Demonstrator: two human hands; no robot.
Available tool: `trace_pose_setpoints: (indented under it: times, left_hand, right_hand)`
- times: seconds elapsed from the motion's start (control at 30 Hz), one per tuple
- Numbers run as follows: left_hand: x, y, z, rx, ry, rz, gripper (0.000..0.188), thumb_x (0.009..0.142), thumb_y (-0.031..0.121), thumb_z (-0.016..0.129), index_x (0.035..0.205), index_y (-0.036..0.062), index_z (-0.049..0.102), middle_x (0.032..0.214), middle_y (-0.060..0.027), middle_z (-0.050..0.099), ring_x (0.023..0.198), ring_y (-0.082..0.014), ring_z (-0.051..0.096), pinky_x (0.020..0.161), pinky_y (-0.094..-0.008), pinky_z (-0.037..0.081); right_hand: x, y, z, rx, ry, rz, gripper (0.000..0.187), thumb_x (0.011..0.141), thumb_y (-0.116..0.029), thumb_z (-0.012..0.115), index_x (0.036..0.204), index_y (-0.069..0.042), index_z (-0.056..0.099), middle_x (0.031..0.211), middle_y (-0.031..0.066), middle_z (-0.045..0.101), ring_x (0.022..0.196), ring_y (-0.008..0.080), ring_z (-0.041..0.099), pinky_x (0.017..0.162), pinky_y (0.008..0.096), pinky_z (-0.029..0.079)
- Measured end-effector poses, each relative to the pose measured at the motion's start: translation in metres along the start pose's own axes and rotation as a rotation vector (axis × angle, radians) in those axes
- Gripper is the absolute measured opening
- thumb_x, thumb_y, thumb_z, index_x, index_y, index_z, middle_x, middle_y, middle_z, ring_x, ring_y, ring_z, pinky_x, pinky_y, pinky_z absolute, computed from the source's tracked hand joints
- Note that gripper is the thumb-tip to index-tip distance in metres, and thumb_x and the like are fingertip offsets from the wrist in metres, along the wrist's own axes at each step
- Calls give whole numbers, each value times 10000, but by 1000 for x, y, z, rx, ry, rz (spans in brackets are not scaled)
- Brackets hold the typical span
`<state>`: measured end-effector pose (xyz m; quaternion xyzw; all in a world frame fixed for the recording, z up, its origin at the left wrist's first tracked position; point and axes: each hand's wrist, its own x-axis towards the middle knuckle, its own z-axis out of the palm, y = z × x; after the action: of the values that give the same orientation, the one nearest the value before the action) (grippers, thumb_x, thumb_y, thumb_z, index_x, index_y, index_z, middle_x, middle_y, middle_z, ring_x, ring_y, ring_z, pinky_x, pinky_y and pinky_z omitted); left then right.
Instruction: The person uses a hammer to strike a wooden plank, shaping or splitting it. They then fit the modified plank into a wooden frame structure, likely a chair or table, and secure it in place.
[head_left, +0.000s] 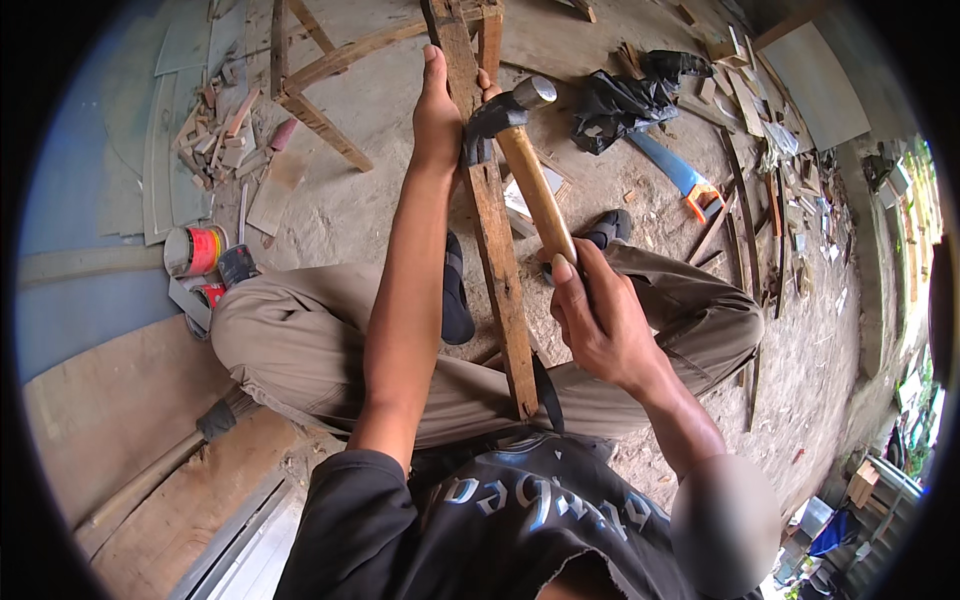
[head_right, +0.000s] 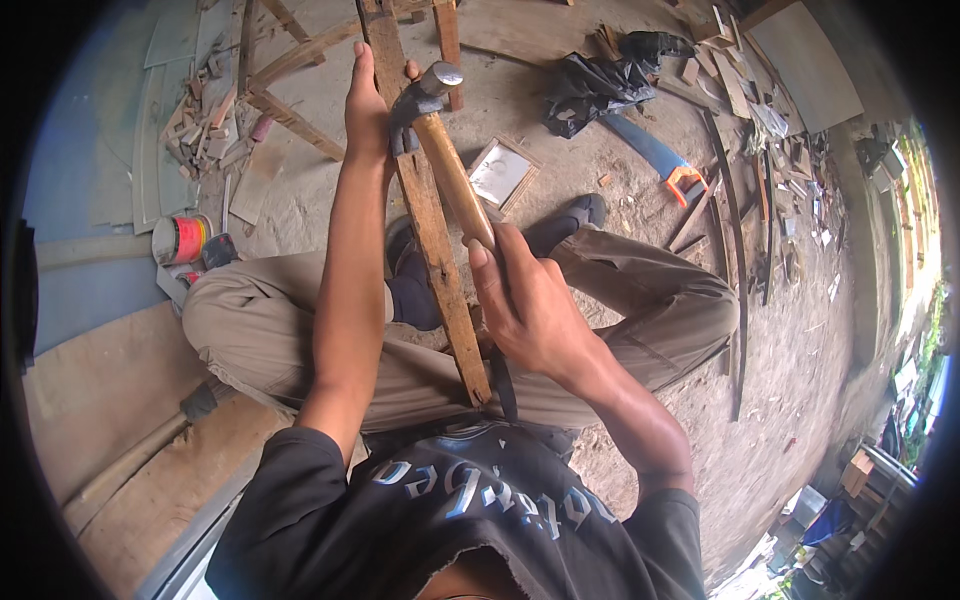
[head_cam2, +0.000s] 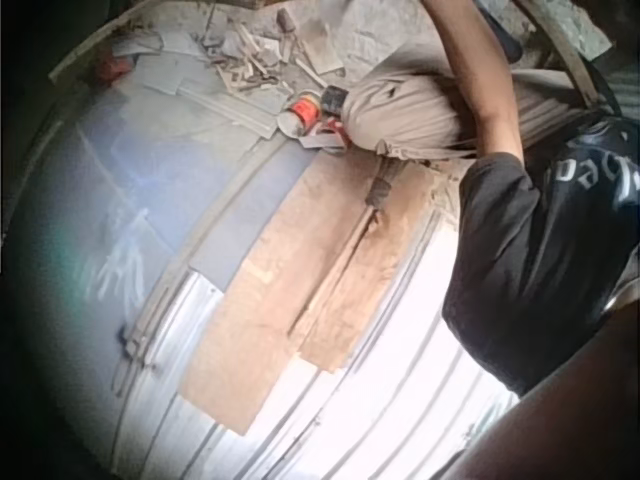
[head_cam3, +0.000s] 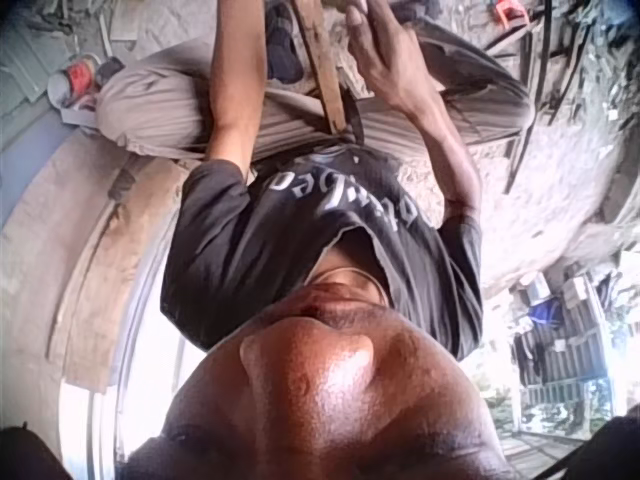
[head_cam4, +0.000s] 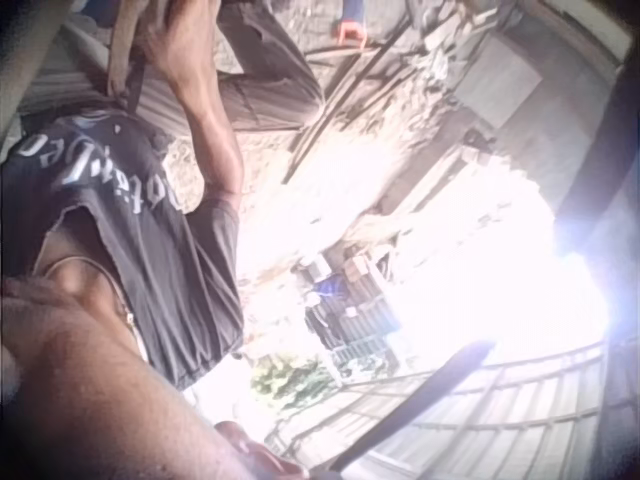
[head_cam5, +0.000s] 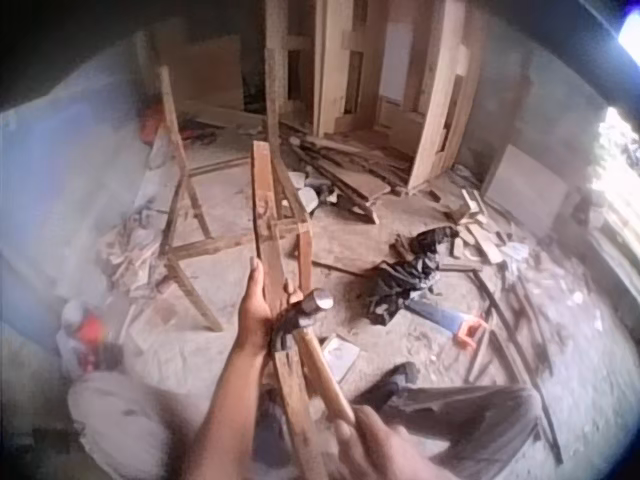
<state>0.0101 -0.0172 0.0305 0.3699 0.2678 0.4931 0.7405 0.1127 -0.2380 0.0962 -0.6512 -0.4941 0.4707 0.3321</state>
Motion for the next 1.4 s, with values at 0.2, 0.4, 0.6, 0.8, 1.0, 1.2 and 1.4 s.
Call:
trace_pose_setpoints:
  times: [0.2,0.4,0.6,0.8,1.0,1.2,1.4]
  left_hand:
    - [-3,-1,1,15,31,-3,676,934,716,337,915,62,505,706,-40,541,622,-121,564,606,-242,504]
    - [6,-16,-18,-38,-41,-110,572,988,605,354,1129,73,510,857,-30,572,715,-126,628,593,-247,544]
    - [12,-28,-22,177,35,-12,675,968,659,321,1187,43,490,882,-66,582,701,-131,638,628,-258,566]
    - [7,-28,-16,265,28,-44,683,968,661,316,1089,27,539,840,-52,597,692,-127,635,649,-273,566]
    - [6,-28,-7,324,-1,-36,761,928,745,267,802,64,582,660,-37,588,634,-114,568,607,-243,470]
    - [7,-31,-2,340,-54,-5,760,941,729,247,801,62,584,668,-41,596,655,-127,576,643,-263,470]
    - [7,-36,5,367,-61,-6,760,943,727,247,811,59,585,685,-41,601,682,-131,581,677,-261,462]
  right_hand:
    - [0,-3,3,-41,2,-7,249,1038,-219,426,1106,18,462,557,167,506,524,321,562,488,408,393]
    - [1,-9,-2,-114,2,-10,262,1042,-235,423,1095,14,483,570,134,485,530,268,507,516,402,390]
    - [8,-12,-20,-166,-50,42,282,1025,-242,459,1004,39,436,580,252,494,622,454,552,572,503,389]
    - [-1,-1,-15,-105,-4,59,265,1028,-236,451,979,23,429,573,261,505,586,480,545,521,515,370]
    - [-11,12,4,-42,104,-4,245,1032,-224,443,945,3,412,606,273,512,621,500,537,521,517,359]
    - [-20,12,6,39,98,112,247,1038,-231,429,942,-4,412,615,228,482,578,449,521,531,475,370]
    - [-27,13,5,65,121,164,220,1033,-214,434,947,-12,429,633,205,487,573,416,526,542,468,380]
